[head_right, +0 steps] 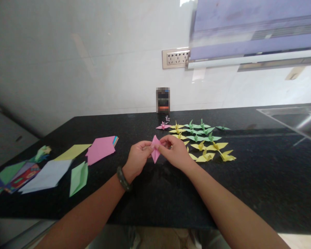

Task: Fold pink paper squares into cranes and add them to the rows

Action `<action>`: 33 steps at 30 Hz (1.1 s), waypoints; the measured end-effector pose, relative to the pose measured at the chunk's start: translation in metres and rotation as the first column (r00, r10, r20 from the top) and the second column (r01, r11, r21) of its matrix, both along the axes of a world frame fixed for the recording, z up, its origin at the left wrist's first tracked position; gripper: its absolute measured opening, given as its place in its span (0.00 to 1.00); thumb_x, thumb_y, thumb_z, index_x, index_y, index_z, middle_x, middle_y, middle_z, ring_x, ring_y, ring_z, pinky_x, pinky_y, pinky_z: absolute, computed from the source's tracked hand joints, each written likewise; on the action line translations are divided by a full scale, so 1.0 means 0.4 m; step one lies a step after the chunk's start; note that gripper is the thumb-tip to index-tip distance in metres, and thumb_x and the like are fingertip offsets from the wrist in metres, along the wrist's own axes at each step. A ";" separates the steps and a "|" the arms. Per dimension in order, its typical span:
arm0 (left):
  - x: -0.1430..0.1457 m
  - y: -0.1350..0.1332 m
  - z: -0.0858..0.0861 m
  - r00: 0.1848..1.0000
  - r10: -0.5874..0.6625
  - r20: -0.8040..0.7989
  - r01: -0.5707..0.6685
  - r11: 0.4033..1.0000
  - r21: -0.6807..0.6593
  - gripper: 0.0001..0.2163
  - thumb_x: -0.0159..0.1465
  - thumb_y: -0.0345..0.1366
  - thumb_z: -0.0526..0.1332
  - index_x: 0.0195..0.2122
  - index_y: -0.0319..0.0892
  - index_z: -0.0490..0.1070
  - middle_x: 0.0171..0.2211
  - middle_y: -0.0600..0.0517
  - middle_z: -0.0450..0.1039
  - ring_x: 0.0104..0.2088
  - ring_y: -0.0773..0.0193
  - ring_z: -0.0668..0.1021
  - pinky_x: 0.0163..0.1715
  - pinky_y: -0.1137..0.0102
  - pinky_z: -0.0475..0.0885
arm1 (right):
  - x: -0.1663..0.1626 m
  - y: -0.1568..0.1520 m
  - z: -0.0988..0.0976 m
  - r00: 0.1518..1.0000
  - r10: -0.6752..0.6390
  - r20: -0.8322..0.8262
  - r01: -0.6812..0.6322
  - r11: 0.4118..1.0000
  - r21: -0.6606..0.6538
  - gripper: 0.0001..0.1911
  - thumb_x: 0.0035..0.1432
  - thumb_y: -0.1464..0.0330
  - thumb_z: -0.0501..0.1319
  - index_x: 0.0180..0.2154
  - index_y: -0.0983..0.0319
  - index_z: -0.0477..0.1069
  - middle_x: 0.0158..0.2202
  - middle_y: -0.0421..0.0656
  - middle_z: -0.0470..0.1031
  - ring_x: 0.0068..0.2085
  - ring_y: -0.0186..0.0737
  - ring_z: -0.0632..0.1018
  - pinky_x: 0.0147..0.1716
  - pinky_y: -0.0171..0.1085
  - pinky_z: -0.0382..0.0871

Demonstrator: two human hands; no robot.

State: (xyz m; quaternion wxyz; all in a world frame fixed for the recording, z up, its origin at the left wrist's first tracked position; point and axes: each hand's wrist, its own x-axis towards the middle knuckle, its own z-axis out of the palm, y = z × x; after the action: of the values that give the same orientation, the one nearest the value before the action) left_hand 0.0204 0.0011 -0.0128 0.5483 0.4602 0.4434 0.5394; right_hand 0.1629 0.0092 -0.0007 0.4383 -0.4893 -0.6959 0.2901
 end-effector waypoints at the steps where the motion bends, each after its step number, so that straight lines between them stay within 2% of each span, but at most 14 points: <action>1: 0.000 0.001 -0.001 0.999 0.030 -0.032 -0.029 0.999 0.022 0.09 0.51 0.36 0.64 0.28 0.36 0.71 0.21 0.52 0.73 0.20 0.70 0.73 0.22 0.74 0.67 | -0.001 -0.002 0.000 0.999 -0.015 0.052 0.015 1.000 0.004 0.09 0.49 0.63 0.60 0.28 0.62 0.69 0.25 0.41 0.72 0.26 0.35 0.70 0.25 0.34 0.63; 5: 0.000 0.002 -0.004 0.990 0.060 -0.127 -0.049 0.995 0.086 0.07 0.52 0.35 0.63 0.29 0.36 0.71 0.23 0.51 0.75 0.22 0.68 0.74 0.23 0.74 0.68 | -0.003 -0.005 -0.003 0.977 -0.068 0.201 0.057 0.996 0.064 0.06 0.49 0.67 0.58 0.24 0.62 0.68 0.22 0.40 0.70 0.24 0.34 0.69 0.24 0.34 0.60; 11: -0.001 0.005 -0.010 0.987 0.045 -0.155 -0.029 0.994 0.108 0.08 0.52 0.34 0.62 0.32 0.36 0.73 0.28 0.48 0.77 0.26 0.65 0.77 0.27 0.72 0.71 | -0.002 -0.001 -0.009 0.968 -0.065 0.244 0.027 0.988 0.155 0.04 0.49 0.69 0.57 0.25 0.62 0.69 0.23 0.40 0.71 0.25 0.35 0.69 0.25 0.33 0.60; 18: -0.001 0.003 -0.009 0.950 0.154 -0.271 -0.115 0.981 0.157 0.07 0.52 0.35 0.62 0.30 0.37 0.72 0.26 0.48 0.76 0.25 0.66 0.76 0.23 0.74 0.69 | -0.004 -0.005 -0.010 0.949 -0.146 0.278 0.122 0.987 0.100 0.07 0.49 0.67 0.57 0.23 0.61 0.70 0.21 0.41 0.72 0.23 0.35 0.70 0.24 0.34 0.59; 21: 0.000 0.001 -0.006 0.929 0.186 -0.319 -0.133 0.974 0.181 0.07 0.52 0.34 0.61 0.31 0.36 0.72 0.27 0.48 0.76 0.25 0.66 0.75 0.23 0.74 0.68 | -0.006 -0.006 -0.011 0.943 -0.145 0.300 0.121 0.988 0.095 0.07 0.49 0.68 0.56 0.23 0.61 0.71 0.21 0.41 0.72 0.23 0.35 0.70 0.23 0.34 0.58; 26: -0.002 -0.001 -0.009 0.910 0.179 -0.373 -0.094 0.967 0.235 0.09 0.53 0.35 0.60 0.34 0.38 0.73 0.28 0.50 0.76 0.24 0.67 0.75 0.23 0.74 0.68 | -0.013 -0.010 -0.011 0.937 -0.165 0.307 0.134 0.984 0.119 0.06 0.48 0.69 0.56 0.21 0.61 0.68 0.20 0.40 0.70 0.22 0.34 0.68 0.23 0.33 0.56; 33: 0.003 -0.018 -0.005 0.885 0.181 -0.430 -0.043 0.949 0.312 0.08 0.55 0.37 0.59 0.30 0.39 0.73 0.25 0.52 0.75 0.23 0.69 0.74 0.23 0.75 0.67 | -0.019 -0.017 -0.016 0.893 -0.289 0.346 0.233 0.953 0.195 0.11 0.48 0.66 0.56 0.17 0.61 0.61 0.18 0.39 0.67 0.21 0.33 0.66 0.22 0.33 0.54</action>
State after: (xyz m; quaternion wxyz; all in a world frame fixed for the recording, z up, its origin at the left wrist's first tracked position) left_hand 0.0217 -0.0061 -0.0150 0.3227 0.6226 0.5001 0.5081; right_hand 0.1551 0.0025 -0.0073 0.3691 -0.5904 -0.7134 0.0785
